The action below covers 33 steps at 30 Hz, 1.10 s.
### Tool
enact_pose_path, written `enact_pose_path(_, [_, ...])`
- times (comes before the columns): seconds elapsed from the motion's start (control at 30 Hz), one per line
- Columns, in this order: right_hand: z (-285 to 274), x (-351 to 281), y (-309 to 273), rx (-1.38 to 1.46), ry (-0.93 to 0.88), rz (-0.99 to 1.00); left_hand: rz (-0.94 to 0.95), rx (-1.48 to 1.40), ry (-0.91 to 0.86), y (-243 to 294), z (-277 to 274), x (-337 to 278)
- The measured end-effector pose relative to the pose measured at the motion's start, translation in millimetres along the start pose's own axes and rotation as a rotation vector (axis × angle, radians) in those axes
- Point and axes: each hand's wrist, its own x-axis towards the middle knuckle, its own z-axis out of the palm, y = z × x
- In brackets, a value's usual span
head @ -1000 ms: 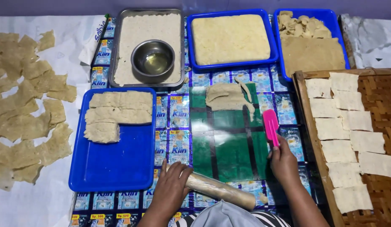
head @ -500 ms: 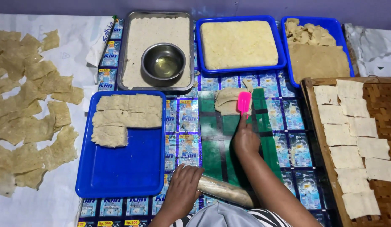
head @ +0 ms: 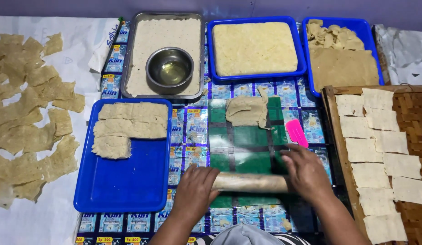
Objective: Flatten dough using a rolling pin and cut it into rectangular sheets using a small spatula.
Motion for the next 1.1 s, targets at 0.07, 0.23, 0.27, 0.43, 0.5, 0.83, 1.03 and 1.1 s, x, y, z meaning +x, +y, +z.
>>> enact_pose_path(0.07, [0, 13, -12, -0.138, -0.082, -0.032, 0.02, 0.024, 0.039, -14, 7, 32])
enact_pose_path(0.23, [12, 105, 14, -0.358, 0.042, 0.027, 0.14, 0.086, 0.228, -54, 1, 140])
enact_pose_path(0.27, [10, 128, 22, -0.37, 0.141, -0.032, 0.153, 0.126, 0.254, -65, 5, 161])
enact_pose_path(0.43, [36, 221, 60, -0.381, 0.347, -0.248, 0.099, 0.144, 0.164, -100, 7, 238])
enact_pose_path(0.5, [55, 235, 67, -0.365, 0.279, -0.24, -0.046, 0.088, -0.076, -97, 3, 246])
enact_pose_path(0.83, [77, 219, 78, -0.36, 0.463, -0.325, -0.076, 0.256, 0.484, -103, 69, 243])
enact_pose_path(1.03, [82, 205, 76, -0.4, 0.499, -0.355, -0.087, 0.227, 0.462, -97, 79, 223])
enact_pose_path(1.1, [80, 201, 75, -0.382, 0.491, -0.368, -0.096, 0.229, 0.468, -94, 82, 219])
